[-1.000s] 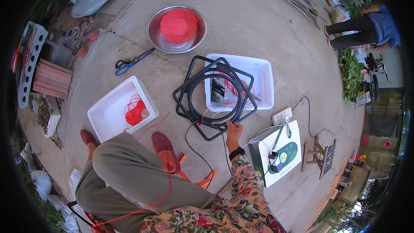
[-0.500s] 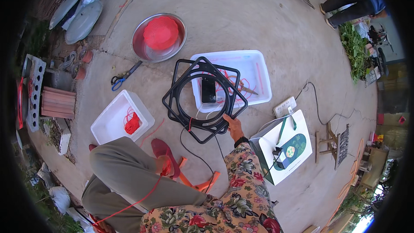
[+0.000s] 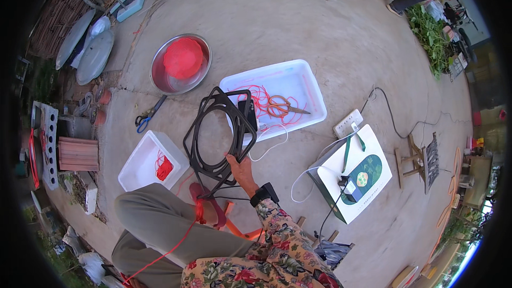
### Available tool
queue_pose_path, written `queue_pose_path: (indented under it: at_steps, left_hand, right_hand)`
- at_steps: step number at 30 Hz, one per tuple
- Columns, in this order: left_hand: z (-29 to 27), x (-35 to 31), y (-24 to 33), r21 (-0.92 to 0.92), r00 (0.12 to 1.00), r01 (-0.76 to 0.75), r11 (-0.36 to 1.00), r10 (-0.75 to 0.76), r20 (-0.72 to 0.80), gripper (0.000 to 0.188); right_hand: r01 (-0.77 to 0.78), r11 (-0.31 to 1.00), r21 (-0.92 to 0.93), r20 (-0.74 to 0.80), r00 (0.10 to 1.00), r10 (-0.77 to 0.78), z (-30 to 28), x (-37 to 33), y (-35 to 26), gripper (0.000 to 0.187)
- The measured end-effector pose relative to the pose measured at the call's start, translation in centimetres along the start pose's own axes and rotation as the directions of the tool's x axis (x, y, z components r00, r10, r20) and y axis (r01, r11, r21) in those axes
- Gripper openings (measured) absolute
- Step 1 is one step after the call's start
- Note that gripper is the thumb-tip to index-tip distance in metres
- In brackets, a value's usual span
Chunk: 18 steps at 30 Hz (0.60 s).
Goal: Wrapping a red plastic frame with red twine to create a woven surface.
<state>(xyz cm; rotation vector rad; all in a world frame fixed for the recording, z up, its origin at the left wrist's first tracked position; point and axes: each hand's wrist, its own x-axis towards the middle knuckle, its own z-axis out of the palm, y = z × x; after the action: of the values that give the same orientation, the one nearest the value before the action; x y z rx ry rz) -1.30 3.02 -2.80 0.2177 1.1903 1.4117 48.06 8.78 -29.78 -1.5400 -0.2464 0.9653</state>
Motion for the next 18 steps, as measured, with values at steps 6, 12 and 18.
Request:
queue_pose_path:
  at_steps: [6, 12, 18]
  left_hand:
    - [-0.5, 0.4, 0.2, 0.035, 0.997, 0.014, 0.999, -0.016, 0.081, 0.038]
    - [-0.9, 0.6, 0.3, 0.065, 0.989, 0.015, 0.998, -0.024, 0.149, 0.038]
    - [-2.2, 0.0, 0.9, 0.089, 0.978, 0.020, 0.996, -0.037, 0.204, 0.038]
  right_hand:
    - [0.107, 0.986, -0.126, -0.027, 0.993, -0.111, 4.1, -3.0, -1.1, 0.017]
    - [0.157, 0.955, -0.253, 0.083, 0.987, -0.140, 5.6, -4.6, -1.2, 0.019]
    - [0.168, 0.953, -0.253, 0.043, 0.986, -0.162, 5.2, -4.1, -0.4, 0.021]
